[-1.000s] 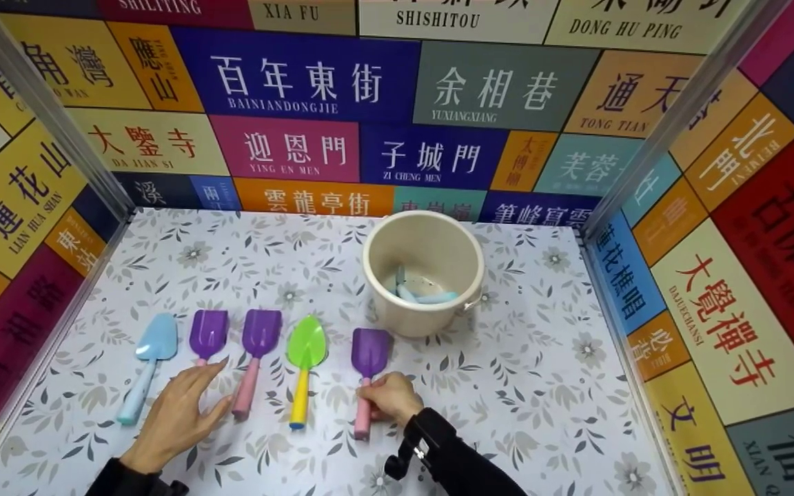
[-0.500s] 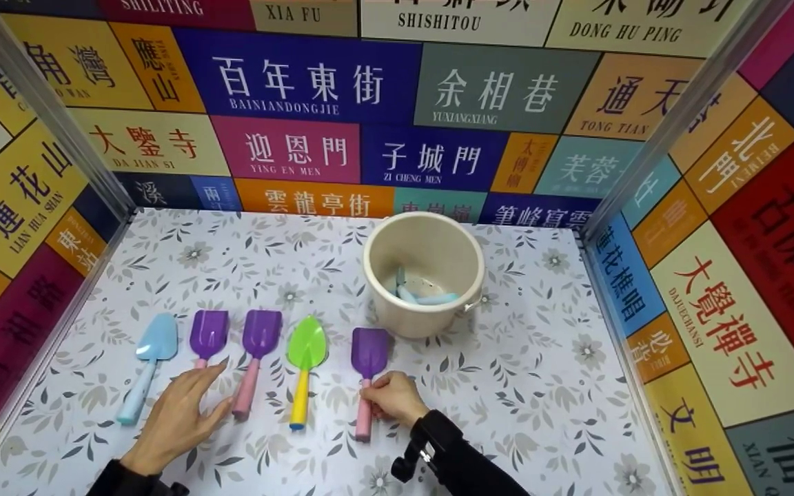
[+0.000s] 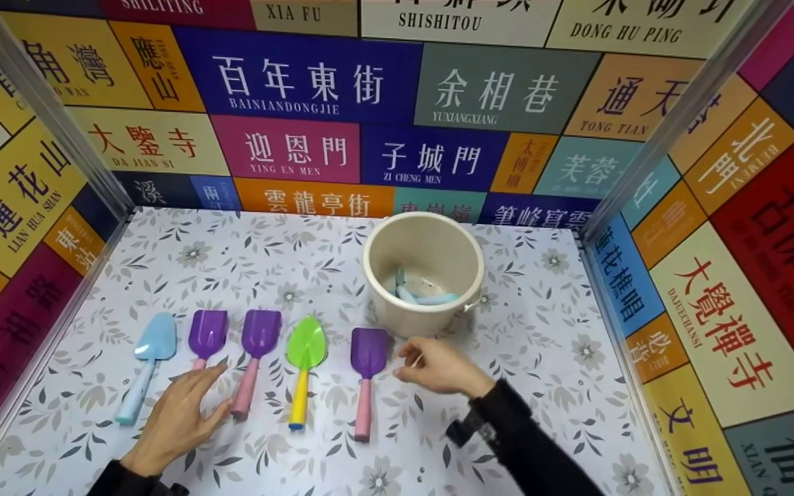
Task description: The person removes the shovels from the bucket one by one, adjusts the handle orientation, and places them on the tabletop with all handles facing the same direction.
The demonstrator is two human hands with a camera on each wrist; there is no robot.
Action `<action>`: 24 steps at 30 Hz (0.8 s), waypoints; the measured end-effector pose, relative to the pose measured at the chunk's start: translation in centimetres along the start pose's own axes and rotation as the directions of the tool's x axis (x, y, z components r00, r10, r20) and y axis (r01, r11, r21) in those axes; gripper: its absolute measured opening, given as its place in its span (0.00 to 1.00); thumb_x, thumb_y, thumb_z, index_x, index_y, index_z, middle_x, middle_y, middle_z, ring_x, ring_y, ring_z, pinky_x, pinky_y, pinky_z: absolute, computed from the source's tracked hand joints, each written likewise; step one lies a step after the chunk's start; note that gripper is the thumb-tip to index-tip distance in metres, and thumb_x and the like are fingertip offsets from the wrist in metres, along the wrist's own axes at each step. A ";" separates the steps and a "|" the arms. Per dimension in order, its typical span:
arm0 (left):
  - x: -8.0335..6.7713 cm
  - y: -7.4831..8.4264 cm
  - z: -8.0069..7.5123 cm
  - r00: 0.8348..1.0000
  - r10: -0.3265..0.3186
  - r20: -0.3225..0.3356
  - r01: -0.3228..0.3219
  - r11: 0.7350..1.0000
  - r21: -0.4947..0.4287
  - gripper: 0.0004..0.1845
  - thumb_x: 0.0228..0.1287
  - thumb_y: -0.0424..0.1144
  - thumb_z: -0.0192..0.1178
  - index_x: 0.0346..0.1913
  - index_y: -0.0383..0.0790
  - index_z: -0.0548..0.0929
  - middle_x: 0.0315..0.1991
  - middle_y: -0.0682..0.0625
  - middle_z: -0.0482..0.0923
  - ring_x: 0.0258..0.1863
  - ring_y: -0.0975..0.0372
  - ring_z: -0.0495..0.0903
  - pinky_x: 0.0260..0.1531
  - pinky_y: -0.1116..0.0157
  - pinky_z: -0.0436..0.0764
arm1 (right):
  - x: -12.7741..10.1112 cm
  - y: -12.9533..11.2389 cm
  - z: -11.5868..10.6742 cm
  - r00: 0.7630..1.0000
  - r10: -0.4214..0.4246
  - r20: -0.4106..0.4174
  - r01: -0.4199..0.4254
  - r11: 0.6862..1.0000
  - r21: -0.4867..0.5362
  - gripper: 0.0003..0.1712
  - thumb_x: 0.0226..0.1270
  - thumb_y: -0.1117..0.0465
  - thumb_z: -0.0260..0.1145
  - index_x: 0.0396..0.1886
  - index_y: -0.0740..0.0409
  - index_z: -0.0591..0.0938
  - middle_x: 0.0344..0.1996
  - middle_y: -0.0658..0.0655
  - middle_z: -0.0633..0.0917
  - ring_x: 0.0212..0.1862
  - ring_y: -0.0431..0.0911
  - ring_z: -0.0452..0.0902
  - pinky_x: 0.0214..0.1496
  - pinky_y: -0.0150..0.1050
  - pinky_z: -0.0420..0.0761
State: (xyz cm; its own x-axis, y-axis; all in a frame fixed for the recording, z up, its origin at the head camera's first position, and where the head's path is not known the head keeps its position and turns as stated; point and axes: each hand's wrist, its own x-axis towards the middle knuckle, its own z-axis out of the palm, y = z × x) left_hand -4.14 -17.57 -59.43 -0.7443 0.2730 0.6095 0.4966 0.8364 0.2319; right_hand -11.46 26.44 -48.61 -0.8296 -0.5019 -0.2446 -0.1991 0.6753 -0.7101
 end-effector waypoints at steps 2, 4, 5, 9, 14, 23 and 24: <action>0.0 0.1 -0.1 1.000 -0.004 0.008 0.004 1.000 0.004 0.29 0.51 0.40 0.78 0.57 0.32 0.86 0.50 0.41 0.88 0.47 0.49 0.86 0.44 0.49 0.86 | -0.5 -1.2 -2.5 0.998 -0.053 0.023 0.054 0.997 -0.052 0.20 0.73 0.57 0.71 0.55 0.67 0.82 0.44 0.60 0.89 0.45 0.48 0.86 0.46 0.36 0.88; 0.1 0.1 -0.1 1.000 -0.006 0.015 0.006 1.000 0.007 0.29 0.51 0.40 0.78 0.57 0.32 0.86 0.50 0.41 0.89 0.48 0.49 0.86 0.44 0.50 0.86 | -0.9 -2.3 -4.8 0.996 -0.087 0.015 0.088 0.989 -0.115 0.20 0.73 0.56 0.71 0.56 0.67 0.83 0.44 0.60 0.90 0.45 0.49 0.86 0.47 0.36 0.88; 0.1 0.1 -0.1 1.000 -0.006 0.019 0.005 1.000 0.007 0.29 0.51 0.40 0.78 0.57 0.32 0.86 0.50 0.41 0.89 0.48 0.49 0.86 0.44 0.50 0.87 | -1.0 -2.9 -5.8 0.995 -0.099 0.006 0.099 0.985 -0.141 0.20 0.73 0.57 0.71 0.56 0.67 0.83 0.44 0.60 0.90 0.45 0.49 0.87 0.47 0.37 0.88; 0.2 0.2 -0.1 0.999 -0.007 0.035 0.007 1.000 0.002 0.29 0.52 0.39 0.78 0.57 0.33 0.86 0.51 0.41 0.89 0.49 0.49 0.86 0.46 0.50 0.87 | -0.9 -4.3 -9.1 0.996 -0.075 -0.038 0.063 0.968 -0.244 0.22 0.73 0.56 0.72 0.56 0.68 0.84 0.44 0.61 0.90 0.47 0.52 0.87 0.50 0.46 0.89; 0.2 0.3 0.0 0.998 -0.016 0.053 0.016 1.000 0.001 0.29 0.51 0.40 0.78 0.57 0.33 0.86 0.51 0.41 0.89 0.50 0.49 0.86 0.47 0.50 0.87 | 0.3 -5.0 -11.7 0.995 -0.021 -0.098 -0.014 0.938 -0.345 0.25 0.72 0.56 0.72 0.58 0.71 0.82 0.48 0.70 0.89 0.51 0.62 0.86 0.57 0.61 0.86; 0.2 0.4 0.0 0.998 -0.024 0.057 0.023 1.000 0.002 0.29 0.52 0.40 0.78 0.58 0.33 0.86 0.51 0.41 0.88 0.50 0.49 0.86 0.47 0.49 0.87 | 5.1 -3.2 -11.8 0.995 0.052 -0.083 -0.087 0.853 -0.515 0.29 0.71 0.54 0.72 0.61 0.72 0.79 0.53 0.75 0.86 0.56 0.69 0.84 0.61 0.65 0.83; 0.2 0.4 0.0 0.998 -0.022 0.055 0.022 1.000 0.002 0.29 0.52 0.40 0.78 0.58 0.33 0.86 0.51 0.41 0.88 0.49 0.49 0.86 0.47 0.50 0.87 | 5.7 -2.8 -11.6 0.995 0.075 -0.069 -0.100 0.846 -0.524 0.30 0.71 0.54 0.72 0.61 0.72 0.79 0.53 0.75 0.86 0.56 0.69 0.84 0.62 0.65 0.83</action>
State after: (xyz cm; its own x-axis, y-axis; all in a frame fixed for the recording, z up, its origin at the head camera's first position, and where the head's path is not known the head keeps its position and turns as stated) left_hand -4.08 -17.19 -59.24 -0.7785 0.2802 0.5615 0.4794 0.8431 0.2439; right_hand -21.66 27.94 -40.34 -0.8764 -0.4112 -0.2508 -0.3588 0.9047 -0.2298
